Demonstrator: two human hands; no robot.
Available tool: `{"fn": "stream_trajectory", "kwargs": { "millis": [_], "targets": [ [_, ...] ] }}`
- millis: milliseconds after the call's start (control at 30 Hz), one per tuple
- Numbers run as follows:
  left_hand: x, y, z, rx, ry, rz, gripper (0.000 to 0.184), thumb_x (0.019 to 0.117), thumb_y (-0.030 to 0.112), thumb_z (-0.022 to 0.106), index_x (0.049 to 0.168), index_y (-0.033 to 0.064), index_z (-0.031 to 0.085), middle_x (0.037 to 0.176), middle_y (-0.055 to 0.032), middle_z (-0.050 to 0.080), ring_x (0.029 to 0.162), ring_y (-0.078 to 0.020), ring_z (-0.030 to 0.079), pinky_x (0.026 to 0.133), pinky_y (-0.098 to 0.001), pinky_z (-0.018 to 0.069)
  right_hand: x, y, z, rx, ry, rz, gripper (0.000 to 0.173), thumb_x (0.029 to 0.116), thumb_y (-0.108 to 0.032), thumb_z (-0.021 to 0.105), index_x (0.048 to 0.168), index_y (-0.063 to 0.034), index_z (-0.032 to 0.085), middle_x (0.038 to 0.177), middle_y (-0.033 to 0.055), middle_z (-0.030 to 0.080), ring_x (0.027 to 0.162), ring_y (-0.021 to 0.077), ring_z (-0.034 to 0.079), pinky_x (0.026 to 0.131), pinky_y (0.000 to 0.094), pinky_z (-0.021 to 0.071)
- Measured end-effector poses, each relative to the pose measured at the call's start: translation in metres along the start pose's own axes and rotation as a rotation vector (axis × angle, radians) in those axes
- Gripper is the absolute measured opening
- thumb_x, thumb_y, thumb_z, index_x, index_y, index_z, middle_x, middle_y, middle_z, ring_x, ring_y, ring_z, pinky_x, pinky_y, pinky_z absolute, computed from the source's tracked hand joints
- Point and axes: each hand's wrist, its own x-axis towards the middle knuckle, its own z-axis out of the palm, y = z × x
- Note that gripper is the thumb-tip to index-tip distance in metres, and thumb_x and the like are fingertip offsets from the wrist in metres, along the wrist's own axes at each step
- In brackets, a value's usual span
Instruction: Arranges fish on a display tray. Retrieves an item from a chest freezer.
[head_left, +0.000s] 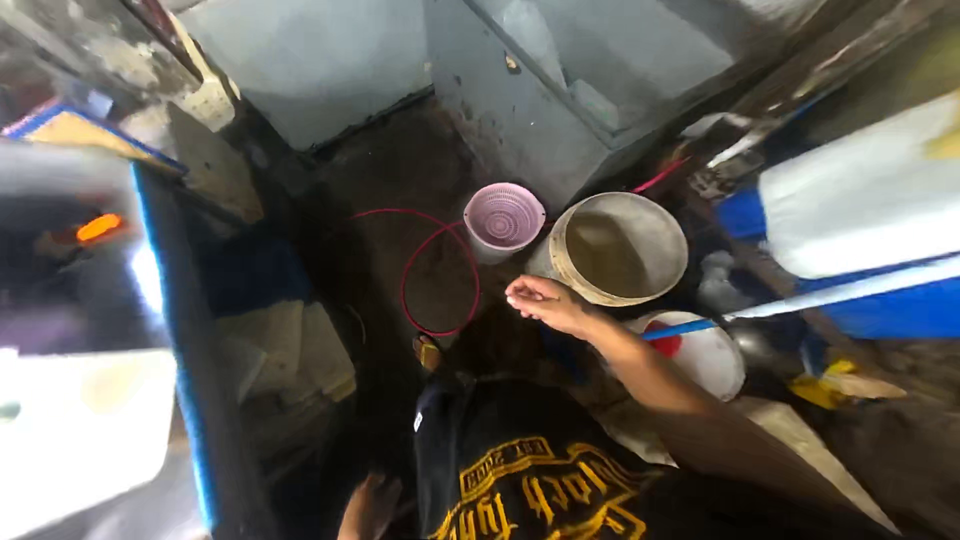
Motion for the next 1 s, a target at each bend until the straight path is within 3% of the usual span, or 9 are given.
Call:
{"fn": "stream_trajectory", "kwargs": {
  "millis": [100,200,300,400,533,633,700,767,1000],
  "targets": [
    [0.068,0.066,-0.113,0.093,-0.078,0.141,0.059,0.0977,0.051,0.064,0.14,0.0097,0.061,0.127,-0.0183,0.069,0.118,-0.035,0.066,0.104,-0.0588,0.0505,0.036,0.001,-0.002,0.03,0.126,0.219,0.041,0.1017,-0.035,0.064,0.126,-0.0023,0.061,0.107,0.0152,0.068,0.085,0.0217,0.066,0.078,0.0415,0.0565],
    [0.118,0.144,-0.245,0.177,0.003,0.3,0.055,0.0985,0.044,0.065,0.142,0.0108,0.058,0.124,-0.0167,0.069,0.114,-0.0324,0.068,0.101,-0.0561,0.0535,0.053,0.003,-0.008,0.111,0.141,0.251,0.04,0.0982,-0.033,0.068,0.122,-0.0014,0.064,0.104,0.0152,0.069,0.086,0.0222,0.068,0.079,0.0429,0.0588],
    [0.173,0.218,-0.36,0.193,0.118,0.426,0.05,0.0991,0.036,0.067,0.14,0.0083,0.059,0.123,-0.017,0.07,0.11,-0.0302,0.07,0.097,-0.0529,0.0562,0.076,-0.028,-0.021,0.236,0.198,0.389,0.041,0.103,-0.031,0.064,0.13,-0.0007,0.06,0.116,0.0188,0.067,0.097,0.0271,0.068,0.087,0.0464,0.0573],
    [0.227,0.287,-0.441,0.263,0.211,0.426,0.049,0.1003,0.038,0.064,0.138,0.0078,0.061,0.125,-0.018,0.069,0.112,-0.0318,0.069,0.099,-0.0543,0.0549,0.127,-0.023,-0.035,0.283,0.31,0.433,0.039,0.1035,-0.032,0.062,0.125,0.0009,0.061,0.104,0.0175,0.067,0.084,0.0237,0.067,0.078,0.0432,0.058],
    [0.287,0.381,-0.487,0.339,0.191,0.361,0.05,0.1008,0.04,0.063,0.137,0.0052,0.062,0.123,-0.0222,0.069,0.114,-0.038,0.067,0.1,-0.0603,0.0518,0.228,-0.036,-0.075,0.375,0.344,0.384,0.036,0.1022,-0.025,0.064,0.125,0.0031,0.061,0.101,0.0158,0.068,0.083,0.02,0.067,0.076,0.0376,0.0586],
    [0.332,0.443,-0.498,0.379,-0.005,0.373,0.055,0.0995,0.043,0.064,0.14,0.0065,0.061,0.127,-0.0206,0.068,0.118,-0.0357,0.066,0.104,-0.0579,0.0509,0.318,-0.07,-0.134,0.308,0.346,0.384,0.044,0.103,-0.03,0.063,0.132,0.0028,0.059,0.119,0.022,0.067,0.103,0.0292,0.068,0.094,0.0476,0.0553],
    [0.349,0.481,-0.513,0.389,-0.173,0.357,0.055,0.0997,0.044,0.063,0.143,0.0099,0.059,0.133,-0.0182,0.066,0.122,-0.0323,0.065,0.106,-0.0545,0.0506,0.367,-0.097,-0.174,0.223,0.359,0.351,0.044,0.1028,-0.035,0.062,0.132,-0.002,0.062,0.123,0.0186,0.068,0.11,0.0279,0.068,0.1,0.0486,0.054],
    [0.362,0.519,-0.541,0.344,-0.238,0.366,0.054,0.1004,0.041,0.063,0.144,0.0105,0.057,0.136,-0.0171,0.064,0.124,-0.0308,0.064,0.107,-0.0521,0.0508,0.406,-0.121,-0.212,0.212,0.406,0.285,0.042,0.1018,-0.037,0.061,0.127,-0.0038,0.064,0.114,0.0158,0.069,0.102,0.0251,0.069,0.094,0.047,0.0561],
    [0.454,0.661,-0.653,0.384,0.018,0.38,0.053,0.0992,0.041,0.065,0.138,0.0052,0.061,0.126,-0.0203,0.069,0.114,-0.0348,0.068,0.101,-0.058,0.0529,0.513,-0.14,-0.312,0.369,0.567,0.375,0.041,0.0995,-0.035,0.065,0.127,-0.0048,0.065,0.111,0.0141,0.07,0.094,0.023,0.07,0.087,0.0447,0.0597]
  ]
}}
